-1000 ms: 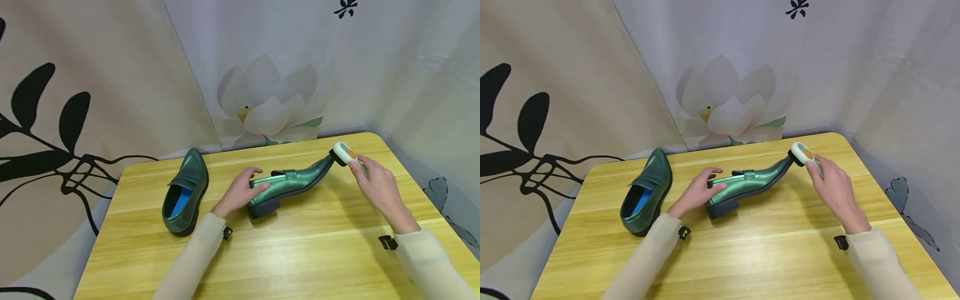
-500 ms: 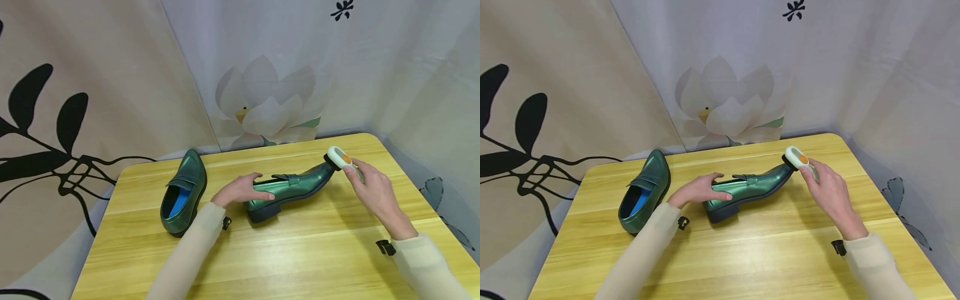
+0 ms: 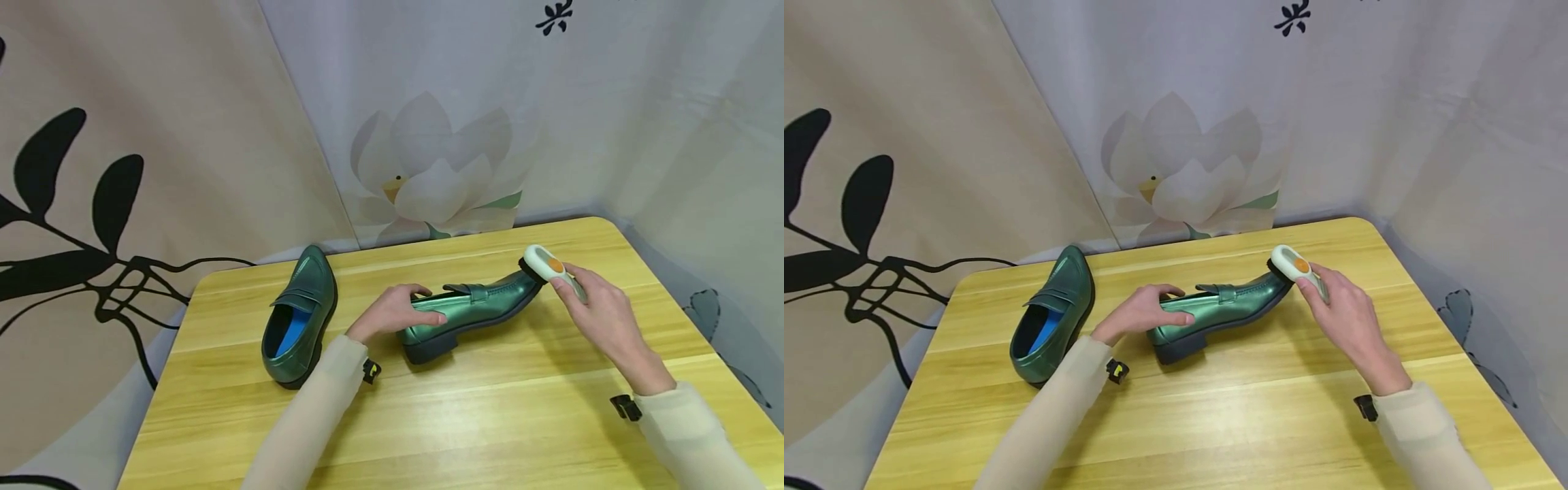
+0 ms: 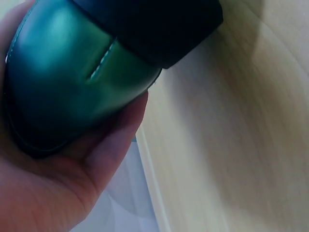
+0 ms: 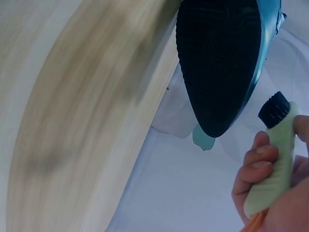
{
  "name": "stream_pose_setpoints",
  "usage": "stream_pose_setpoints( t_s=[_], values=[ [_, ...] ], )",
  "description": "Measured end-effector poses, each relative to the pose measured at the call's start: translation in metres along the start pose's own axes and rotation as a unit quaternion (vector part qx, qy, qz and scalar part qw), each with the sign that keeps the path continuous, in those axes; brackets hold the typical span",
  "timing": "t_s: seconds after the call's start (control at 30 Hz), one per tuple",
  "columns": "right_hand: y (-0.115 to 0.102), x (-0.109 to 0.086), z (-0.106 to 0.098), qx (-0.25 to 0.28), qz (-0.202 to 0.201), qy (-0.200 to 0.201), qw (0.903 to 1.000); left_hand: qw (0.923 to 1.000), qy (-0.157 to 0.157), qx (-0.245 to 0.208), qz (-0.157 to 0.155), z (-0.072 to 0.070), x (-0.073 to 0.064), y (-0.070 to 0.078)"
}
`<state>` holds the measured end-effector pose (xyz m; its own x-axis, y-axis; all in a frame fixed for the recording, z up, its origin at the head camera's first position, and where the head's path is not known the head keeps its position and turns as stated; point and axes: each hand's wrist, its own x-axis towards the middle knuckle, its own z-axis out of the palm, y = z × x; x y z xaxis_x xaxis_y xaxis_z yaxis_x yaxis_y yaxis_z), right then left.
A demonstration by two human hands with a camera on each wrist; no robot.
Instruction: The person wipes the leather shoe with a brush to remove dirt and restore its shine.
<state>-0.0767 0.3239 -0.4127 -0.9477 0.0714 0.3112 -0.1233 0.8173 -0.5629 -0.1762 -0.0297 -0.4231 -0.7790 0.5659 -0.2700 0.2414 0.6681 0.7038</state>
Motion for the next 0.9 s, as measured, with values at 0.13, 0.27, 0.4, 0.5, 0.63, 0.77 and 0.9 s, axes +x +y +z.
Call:
stream_pose_setpoints(
  t_s=[0.13, 0.27, 0.4, 0.5, 0.63, 0.77, 0.9],
  values=[
    [-0.003, -0.001, 0.001, 0.003, -0.006, 0.008, 0.9999, 0.9997, 0.020, 0.012, 0.003, 0.000, -0.001, 0.000],
    [-0.005, -0.002, 0.001, 0.007, -0.010, 0.012, 0.9999, 0.9975, 0.061, 0.035, 0.003, 0.000, -0.003, 0.001],
    [-0.007, -0.002, 0.003, 0.006, -0.013, 0.007, 0.9999, 0.9924, 0.110, 0.055, 0.007, 0.001, -0.004, 0.004],
    [-0.008, -0.002, 0.006, 0.005, -0.016, 0.001, 0.9999, 0.9862, 0.145, 0.080, 0.014, 0.002, -0.004, 0.005],
    [-0.011, -0.002, 0.010, 0.007, -0.019, -0.006, 0.9998, 0.9764, 0.176, 0.123, 0.021, 0.005, -0.003, 0.006],
    [-0.014, -0.002, 0.013, 0.010, -0.020, -0.012, 0.9997, 0.9640, 0.195, 0.178, 0.031, 0.008, -0.002, 0.004],
    [-0.016, -0.003, 0.015, 0.011, -0.021, -0.012, 0.9996, 0.9530, 0.199, 0.224, 0.044, 0.012, 0.000, 0.001]
  ],
)
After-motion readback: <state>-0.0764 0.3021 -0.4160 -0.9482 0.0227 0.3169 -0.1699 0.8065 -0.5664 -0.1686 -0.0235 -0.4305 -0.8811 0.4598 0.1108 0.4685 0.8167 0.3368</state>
